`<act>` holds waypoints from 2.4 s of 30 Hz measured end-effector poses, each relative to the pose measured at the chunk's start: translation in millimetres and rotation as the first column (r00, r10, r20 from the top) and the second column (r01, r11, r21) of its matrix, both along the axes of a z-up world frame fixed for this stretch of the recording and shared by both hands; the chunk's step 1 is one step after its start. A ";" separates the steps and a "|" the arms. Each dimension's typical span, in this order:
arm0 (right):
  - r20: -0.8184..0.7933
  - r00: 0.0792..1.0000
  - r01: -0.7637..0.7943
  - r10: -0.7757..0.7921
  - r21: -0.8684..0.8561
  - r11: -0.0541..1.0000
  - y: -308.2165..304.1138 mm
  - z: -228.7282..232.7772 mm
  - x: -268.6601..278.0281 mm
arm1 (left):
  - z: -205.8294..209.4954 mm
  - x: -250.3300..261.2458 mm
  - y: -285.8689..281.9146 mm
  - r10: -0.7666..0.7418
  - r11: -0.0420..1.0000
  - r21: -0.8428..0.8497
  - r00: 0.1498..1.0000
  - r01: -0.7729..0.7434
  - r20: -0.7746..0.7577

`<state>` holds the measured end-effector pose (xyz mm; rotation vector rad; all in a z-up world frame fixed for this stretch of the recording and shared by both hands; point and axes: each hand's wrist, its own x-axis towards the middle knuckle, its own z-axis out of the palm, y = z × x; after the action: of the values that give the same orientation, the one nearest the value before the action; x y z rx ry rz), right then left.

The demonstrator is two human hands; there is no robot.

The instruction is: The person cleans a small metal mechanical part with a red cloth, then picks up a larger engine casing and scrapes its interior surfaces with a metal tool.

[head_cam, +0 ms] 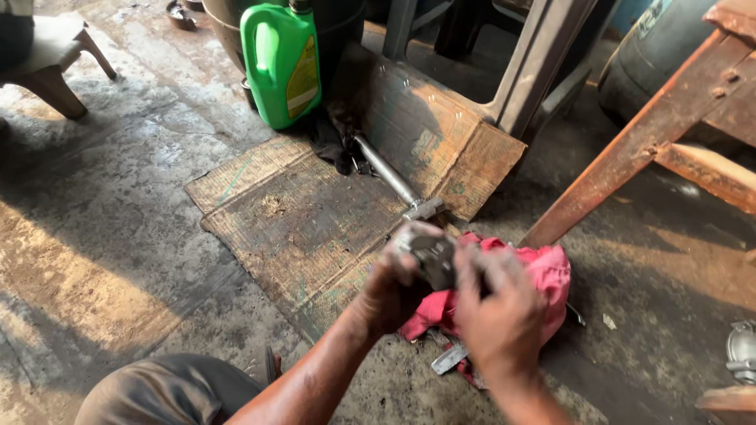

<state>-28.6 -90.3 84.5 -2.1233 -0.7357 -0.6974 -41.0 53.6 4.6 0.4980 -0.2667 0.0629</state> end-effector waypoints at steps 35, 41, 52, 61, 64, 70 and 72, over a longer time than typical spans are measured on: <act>-0.006 0.993 -0.115 0.115 0.004 0.993 13.3 -9.6 -4.4 | 2.0 3.0 3.2 0.249 0.964 -0.068 0.963 -0.257 -0.108; -0.055 0.994 -0.088 0.092 0.061 0.994 14.9 -5.0 -6.9 | 1.1 3.1 4.7 0.260 0.958 -0.096 0.958 -0.272 -0.121; -0.072 0.986 -0.143 0.152 0.115 0.983 11.5 -15.3 -2.5 | -0.8 5.5 7.7 0.282 0.948 -0.119 0.953 -0.294 -0.111; -0.159 0.980 -0.102 0.119 0.106 0.989 7.7 -17.9 -0.1 | 4.8 1.4 5.0 0.271 0.955 -0.090 0.956 -0.281 -0.107; -0.148 0.984 -0.080 0.099 0.130 0.988 8.9 -11.7 3.9 | 10.4 0.5 6.3 0.267 0.961 -0.045 0.957 -0.274 -0.116; -0.159 0.979 -0.102 0.127 0.156 0.983 9.6 0.7 -1.9 | 13.6 -2.0 1.1 0.263 0.962 -0.051 0.960 -0.269 -0.099; -0.096 0.982 -0.150 0.163 0.130 0.980 12.6 3.4 -3.9 | 13.6 0.1 2.4 0.248 0.966 -0.044 0.964 -0.253 -0.090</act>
<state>-32.5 -77.7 87.9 -1.9516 -0.7732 -0.5273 -40.9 56.0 18.2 0.4761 -0.1179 0.2949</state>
